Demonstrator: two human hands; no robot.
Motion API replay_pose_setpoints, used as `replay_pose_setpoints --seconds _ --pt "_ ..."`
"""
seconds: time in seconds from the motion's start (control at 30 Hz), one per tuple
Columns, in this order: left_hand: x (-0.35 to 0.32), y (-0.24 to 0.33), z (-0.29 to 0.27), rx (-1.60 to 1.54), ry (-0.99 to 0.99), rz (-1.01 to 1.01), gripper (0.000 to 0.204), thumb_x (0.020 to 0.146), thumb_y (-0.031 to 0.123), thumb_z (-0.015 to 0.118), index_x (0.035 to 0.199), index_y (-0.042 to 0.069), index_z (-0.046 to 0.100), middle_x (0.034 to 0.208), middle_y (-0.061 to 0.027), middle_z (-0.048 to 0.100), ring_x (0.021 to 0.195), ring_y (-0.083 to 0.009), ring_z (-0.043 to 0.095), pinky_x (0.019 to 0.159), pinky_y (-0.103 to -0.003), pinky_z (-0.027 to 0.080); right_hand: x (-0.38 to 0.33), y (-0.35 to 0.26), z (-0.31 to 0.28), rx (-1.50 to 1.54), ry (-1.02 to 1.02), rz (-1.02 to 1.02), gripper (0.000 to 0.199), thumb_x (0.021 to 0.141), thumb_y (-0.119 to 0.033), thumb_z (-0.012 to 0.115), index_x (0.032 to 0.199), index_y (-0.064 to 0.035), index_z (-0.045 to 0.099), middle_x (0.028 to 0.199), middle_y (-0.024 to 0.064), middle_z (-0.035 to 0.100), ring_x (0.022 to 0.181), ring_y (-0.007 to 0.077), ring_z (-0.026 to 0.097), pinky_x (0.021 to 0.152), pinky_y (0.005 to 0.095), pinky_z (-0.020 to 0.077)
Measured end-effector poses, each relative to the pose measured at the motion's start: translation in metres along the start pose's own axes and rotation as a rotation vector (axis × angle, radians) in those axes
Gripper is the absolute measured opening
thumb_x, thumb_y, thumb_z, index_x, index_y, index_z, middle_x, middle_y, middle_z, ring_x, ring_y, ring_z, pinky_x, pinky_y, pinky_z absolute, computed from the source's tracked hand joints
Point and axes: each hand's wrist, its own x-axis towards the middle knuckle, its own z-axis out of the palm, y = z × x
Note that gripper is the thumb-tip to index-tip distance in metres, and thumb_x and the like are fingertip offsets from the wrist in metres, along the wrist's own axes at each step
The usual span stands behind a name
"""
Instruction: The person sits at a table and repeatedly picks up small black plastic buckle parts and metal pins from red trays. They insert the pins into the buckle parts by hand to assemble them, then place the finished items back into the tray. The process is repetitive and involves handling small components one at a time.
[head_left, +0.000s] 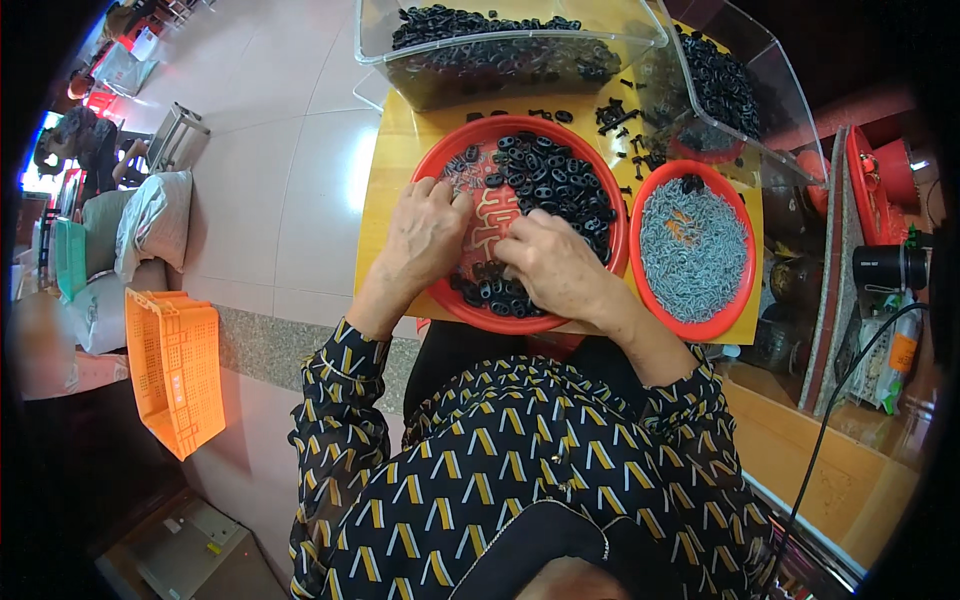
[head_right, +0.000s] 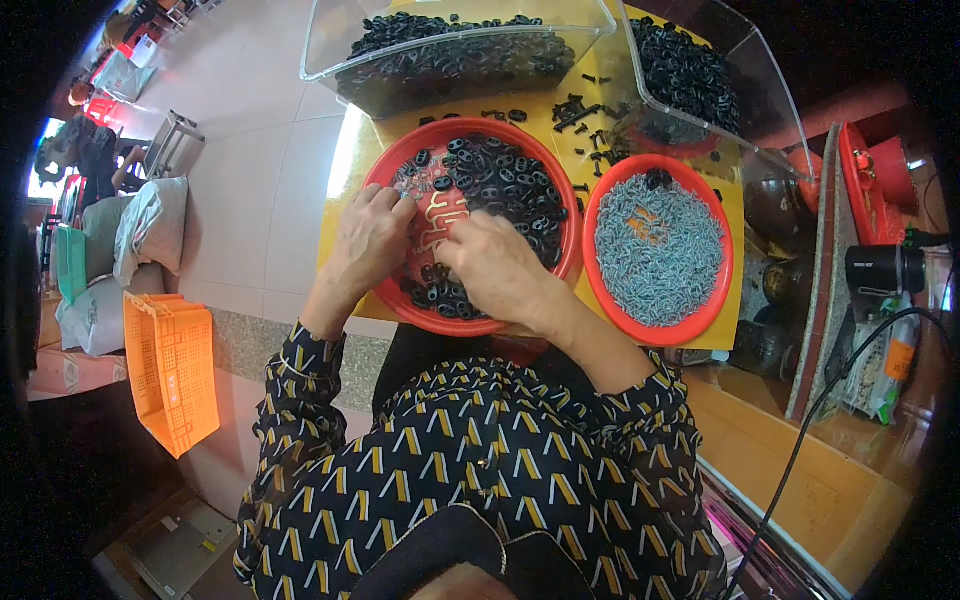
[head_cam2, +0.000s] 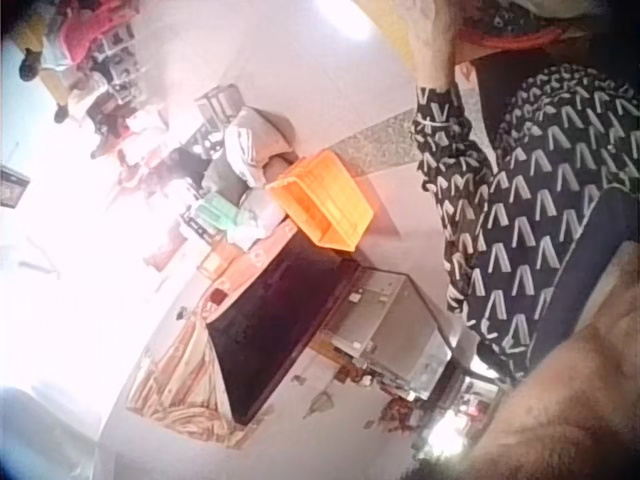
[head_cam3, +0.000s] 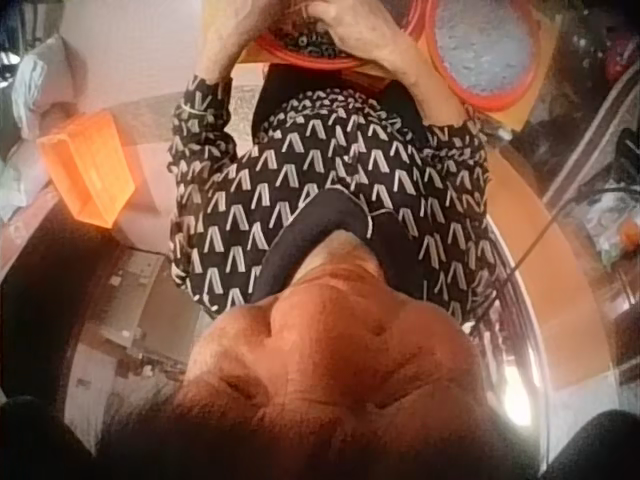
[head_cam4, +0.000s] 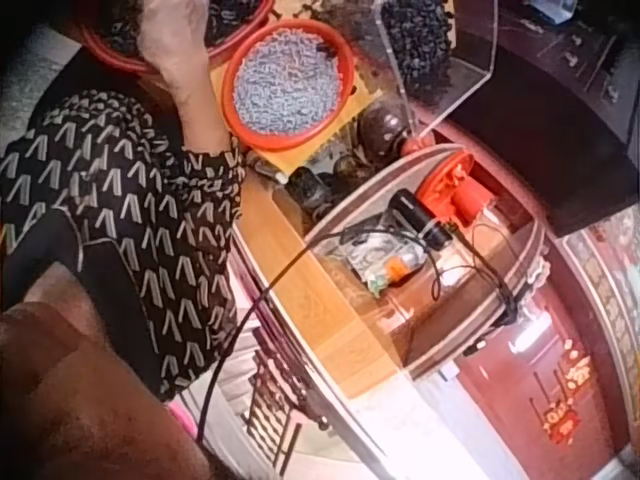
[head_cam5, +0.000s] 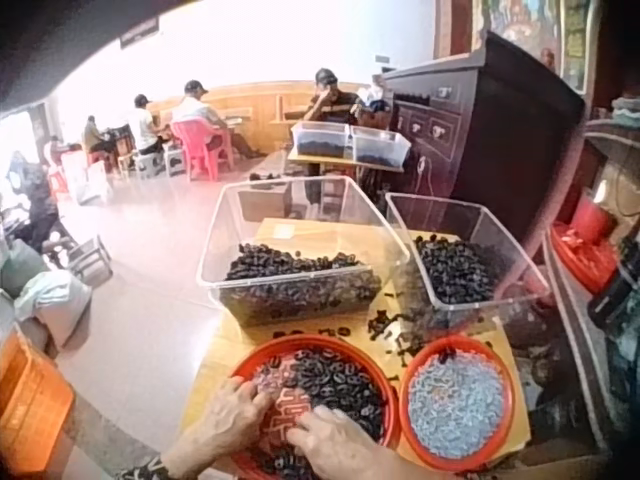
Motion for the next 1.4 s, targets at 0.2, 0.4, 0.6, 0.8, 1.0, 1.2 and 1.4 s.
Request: replay_pose_setpoints --seconds 0.2,0.4,0.6,0.8,1.0,1.2,1.4 --pt "-0.003 -0.001 0.001 -0.024 0.042 0.011 0.014 0.063 0.013 0.059 0.072 0.005 0.053 0.072 -0.0113 0.053 0.072 -0.0268 0.052 0.065 -0.036 0.042 -0.001 0.004 -0.008 0.023 0.095 0.065 0.013 0.063 0.001 0.054 0.075 -0.0013 0.055 0.076 0.0129 0.052 0.077 0.029 0.051 0.072 0.0364 0.0426" --pt "-0.004 -0.002 0.0 -0.272 0.217 -0.044 0.017 0.061 0.005 0.061 0.076 0.002 0.053 0.074 -0.0109 0.053 0.07 -0.0269 0.053 0.062 -0.036 0.043 0.003 -0.009 -0.007 0.021 0.071 0.042 0.009 0.066 -0.003 0.052 0.075 -0.002 0.055 0.075 0.0124 0.05 0.079 0.0284 0.051 0.071 0.0356 0.0429" --pt "-0.014 0.008 -0.01 -1.116 0.248 -0.505 0.01 0.079 -0.001 0.052 0.089 -0.002 0.054 0.076 -0.0062 0.056 0.064 -0.0132 0.056 0.054 -0.026 0.045 0.013 -0.018 0.015 -0.061 0.043 0.004 0.008 0.07 -0.008 0.051 0.074 -0.0029 0.055 0.078 0.0143 0.05 0.081 0.028 0.051 0.068 0.037 0.0437" --pt "-0.024 0.013 -0.008 -1.646 0.344 -0.684 0.014 0.082 0.003 0.052 0.095 -0.002 0.052 0.076 -0.0038 0.057 0.065 -0.0089 0.056 0.057 -0.021 0.047 0.016 -0.022 0.01 -0.018 0.011 0.029 0.014 0.064 0.001 0.052 0.078 -0.0017 0.053 0.077 0.0137 0.049 0.076 0.0294 0.049 0.068 0.0365 0.0433" --pt "-0.026 0.028 -0.011 -1.802 0.291 -0.651 0.017 0.08 0.004 0.056 0.096 -0.001 0.051 0.079 -0.0044 0.058 0.066 -0.0089 0.056 0.058 -0.02 0.047 0.006 -0.015 0.003 0.647 0.206 0.368 0.008 0.075 -0.001 0.056 0.082 -0.0005 0.054 0.075 0.0043 0.055 0.067 0.0151 0.054 0.06 0.0267 0.0445" --pt "-0.022 0.052 -0.008 -1.85 0.275 -0.613 0.021 0.077 -0.001 0.058 0.097 -0.001 0.051 0.081 -0.0049 0.057 0.072 -0.0109 0.057 0.064 -0.022 0.049 0.0 -0.02 -0.003 1.398 0.34 0.583 0.01 0.08 -0.003 0.055 0.089 -0.0002 0.057 0.077 0.001 0.059 0.063 0.0041 0.053 0.053 0.0173 0.043" --pt "-0.018 0.059 -0.009 -1.786 0.258 -0.604 0.02 0.078 -0.001 0.056 0.098 -0.002 0.051 0.084 -0.0054 0.057 0.076 -0.0113 0.057 0.068 -0.023 0.049 -0.006 -0.024 -0.004 1.247 0.361 0.578 0.006 0.081 -0.003 0.054 0.085 0.0004 0.056 0.075 0.0012 0.057 0.061 0.0042 0.052 0.054 0.0179 0.0434"
